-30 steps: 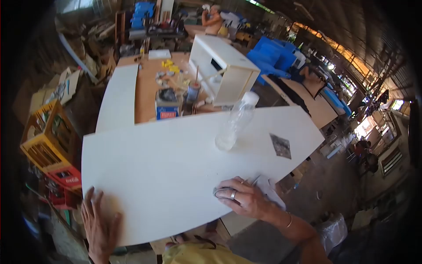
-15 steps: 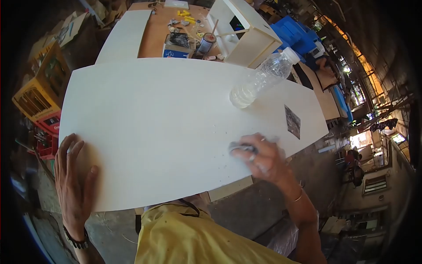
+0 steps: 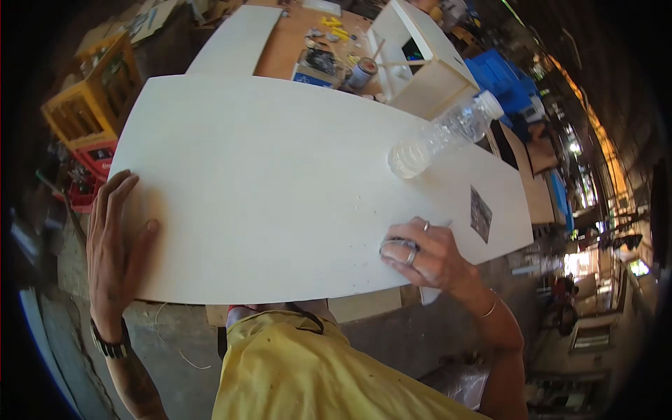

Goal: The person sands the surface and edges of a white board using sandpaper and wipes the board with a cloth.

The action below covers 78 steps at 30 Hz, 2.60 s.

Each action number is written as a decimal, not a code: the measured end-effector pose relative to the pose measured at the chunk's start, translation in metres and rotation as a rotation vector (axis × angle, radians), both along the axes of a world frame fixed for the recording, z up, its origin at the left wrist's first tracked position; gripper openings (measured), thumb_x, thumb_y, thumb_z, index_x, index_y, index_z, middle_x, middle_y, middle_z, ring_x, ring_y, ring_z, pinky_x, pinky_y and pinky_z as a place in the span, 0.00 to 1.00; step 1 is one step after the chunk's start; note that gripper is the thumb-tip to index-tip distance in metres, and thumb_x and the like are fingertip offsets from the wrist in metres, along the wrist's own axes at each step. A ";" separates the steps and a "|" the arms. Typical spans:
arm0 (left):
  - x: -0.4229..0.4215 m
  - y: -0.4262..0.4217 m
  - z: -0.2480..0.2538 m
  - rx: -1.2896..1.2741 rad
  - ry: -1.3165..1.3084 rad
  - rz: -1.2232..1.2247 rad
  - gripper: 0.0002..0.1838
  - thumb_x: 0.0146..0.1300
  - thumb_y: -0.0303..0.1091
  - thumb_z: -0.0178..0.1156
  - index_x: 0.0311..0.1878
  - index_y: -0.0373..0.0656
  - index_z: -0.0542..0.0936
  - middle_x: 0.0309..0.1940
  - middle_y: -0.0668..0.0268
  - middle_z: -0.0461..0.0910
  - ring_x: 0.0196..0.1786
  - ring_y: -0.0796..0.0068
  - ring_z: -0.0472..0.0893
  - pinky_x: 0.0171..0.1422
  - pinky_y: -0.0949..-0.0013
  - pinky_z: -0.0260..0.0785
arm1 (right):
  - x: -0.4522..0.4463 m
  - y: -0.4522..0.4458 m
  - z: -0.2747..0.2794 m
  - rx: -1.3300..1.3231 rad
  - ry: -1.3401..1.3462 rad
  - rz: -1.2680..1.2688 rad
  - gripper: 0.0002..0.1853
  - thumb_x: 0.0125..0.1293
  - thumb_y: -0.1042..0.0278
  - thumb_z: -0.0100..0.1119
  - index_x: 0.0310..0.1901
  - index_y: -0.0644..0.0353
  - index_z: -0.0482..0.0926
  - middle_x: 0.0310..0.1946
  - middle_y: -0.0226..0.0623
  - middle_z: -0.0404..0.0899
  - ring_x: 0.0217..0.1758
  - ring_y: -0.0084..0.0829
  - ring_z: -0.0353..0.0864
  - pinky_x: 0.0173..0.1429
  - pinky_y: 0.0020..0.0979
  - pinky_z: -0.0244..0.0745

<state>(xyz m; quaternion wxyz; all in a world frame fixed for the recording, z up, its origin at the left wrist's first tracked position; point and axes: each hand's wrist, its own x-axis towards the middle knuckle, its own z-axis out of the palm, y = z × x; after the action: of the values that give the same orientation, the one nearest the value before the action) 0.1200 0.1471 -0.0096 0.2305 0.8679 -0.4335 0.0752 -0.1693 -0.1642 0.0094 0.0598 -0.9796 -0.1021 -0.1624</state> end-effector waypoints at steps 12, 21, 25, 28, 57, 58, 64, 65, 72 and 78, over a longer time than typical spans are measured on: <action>-0.015 -0.020 -0.020 -0.010 -0.027 0.599 0.35 0.72 0.56 0.50 0.72 0.42 0.61 0.66 0.49 0.72 0.66 0.50 0.74 0.67 0.56 0.66 | 0.029 -0.033 0.000 -0.059 -0.030 0.402 0.09 0.56 0.75 0.67 0.40 0.57 0.80 0.37 0.34 0.76 0.32 0.30 0.80 0.25 0.30 0.74; -0.004 -0.016 -0.033 -0.076 -0.170 0.638 0.38 0.69 0.62 0.51 0.69 0.39 0.64 0.58 0.46 0.78 0.57 0.47 0.80 0.58 0.53 0.72 | 0.049 -0.042 -0.006 -0.015 -0.036 0.615 0.13 0.52 0.76 0.67 0.41 0.59 0.81 0.36 0.35 0.75 0.26 0.29 0.77 0.24 0.28 0.71; -0.010 -0.018 -0.022 -0.029 0.013 0.672 0.35 0.70 0.59 0.53 0.70 0.42 0.64 0.67 0.49 0.71 0.68 0.49 0.72 0.69 0.54 0.66 | 0.048 -0.052 -0.002 0.034 0.016 0.663 0.12 0.52 0.77 0.67 0.40 0.60 0.80 0.34 0.35 0.74 0.24 0.30 0.77 0.24 0.29 0.71; -0.011 -0.018 -0.022 -0.049 0.063 0.677 0.35 0.70 0.59 0.53 0.70 0.42 0.64 0.65 0.49 0.73 0.66 0.49 0.74 0.68 0.54 0.67 | 0.051 -0.051 -0.005 -0.001 0.035 0.655 0.17 0.48 0.78 0.69 0.43 0.58 0.82 0.37 0.37 0.78 0.25 0.30 0.78 0.24 0.29 0.73; -0.006 -0.015 -0.024 -0.017 0.016 0.698 0.33 0.70 0.61 0.50 0.66 0.43 0.69 0.59 0.48 0.78 0.62 0.50 0.78 0.65 0.54 0.69 | 0.070 -0.046 -0.003 -0.014 -0.045 0.747 0.15 0.48 0.79 0.67 0.40 0.55 0.82 0.37 0.35 0.77 0.27 0.32 0.76 0.25 0.29 0.71; -0.005 -0.016 -0.026 -0.014 0.026 0.690 0.32 0.70 0.61 0.50 0.66 0.45 0.70 0.60 0.50 0.78 0.62 0.50 0.77 0.65 0.54 0.68 | 0.067 -0.044 -0.008 0.007 -0.066 0.747 0.15 0.48 0.78 0.67 0.40 0.55 0.82 0.37 0.35 0.77 0.27 0.32 0.76 0.25 0.29 0.71; -0.003 -0.015 -0.033 -0.012 -0.053 0.691 0.33 0.70 0.63 0.51 0.66 0.47 0.70 0.55 0.47 0.81 0.59 0.47 0.79 0.63 0.53 0.70 | 0.061 -0.038 0.003 -0.033 -0.072 0.789 0.12 0.47 0.76 0.66 0.36 0.60 0.81 0.38 0.33 0.78 0.30 0.31 0.78 0.27 0.29 0.74; -0.003 -0.016 -0.032 -0.028 0.037 0.706 0.34 0.70 0.63 0.51 0.66 0.47 0.70 0.55 0.47 0.80 0.58 0.47 0.80 0.62 0.52 0.70 | 0.054 -0.036 0.001 -0.027 -0.090 0.764 0.13 0.45 0.75 0.66 0.36 0.60 0.81 0.38 0.33 0.78 0.30 0.31 0.78 0.27 0.29 0.74; -0.011 -0.019 -0.030 0.003 -0.045 0.715 0.35 0.70 0.63 0.47 0.65 0.40 0.71 0.54 0.48 0.81 0.58 0.49 0.80 0.62 0.53 0.71 | 0.057 -0.034 -0.005 -0.022 -0.090 0.761 0.12 0.45 0.77 0.67 0.35 0.61 0.82 0.37 0.34 0.79 0.32 0.31 0.80 0.28 0.28 0.75; -0.008 -0.019 -0.029 0.026 -0.042 0.735 0.35 0.70 0.63 0.47 0.65 0.42 0.72 0.55 0.48 0.81 0.58 0.51 0.81 0.63 0.52 0.71 | 0.053 -0.032 -0.005 -0.024 -0.126 0.826 0.10 0.47 0.76 0.66 0.35 0.62 0.83 0.38 0.35 0.82 0.32 0.31 0.80 0.30 0.27 0.76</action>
<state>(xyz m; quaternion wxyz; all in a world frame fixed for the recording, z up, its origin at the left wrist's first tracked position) 0.1118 0.1282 -0.0385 0.1679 0.9669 -0.0982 0.1652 -0.1167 -0.1963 0.0039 0.1023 -0.8451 -0.4918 -0.1831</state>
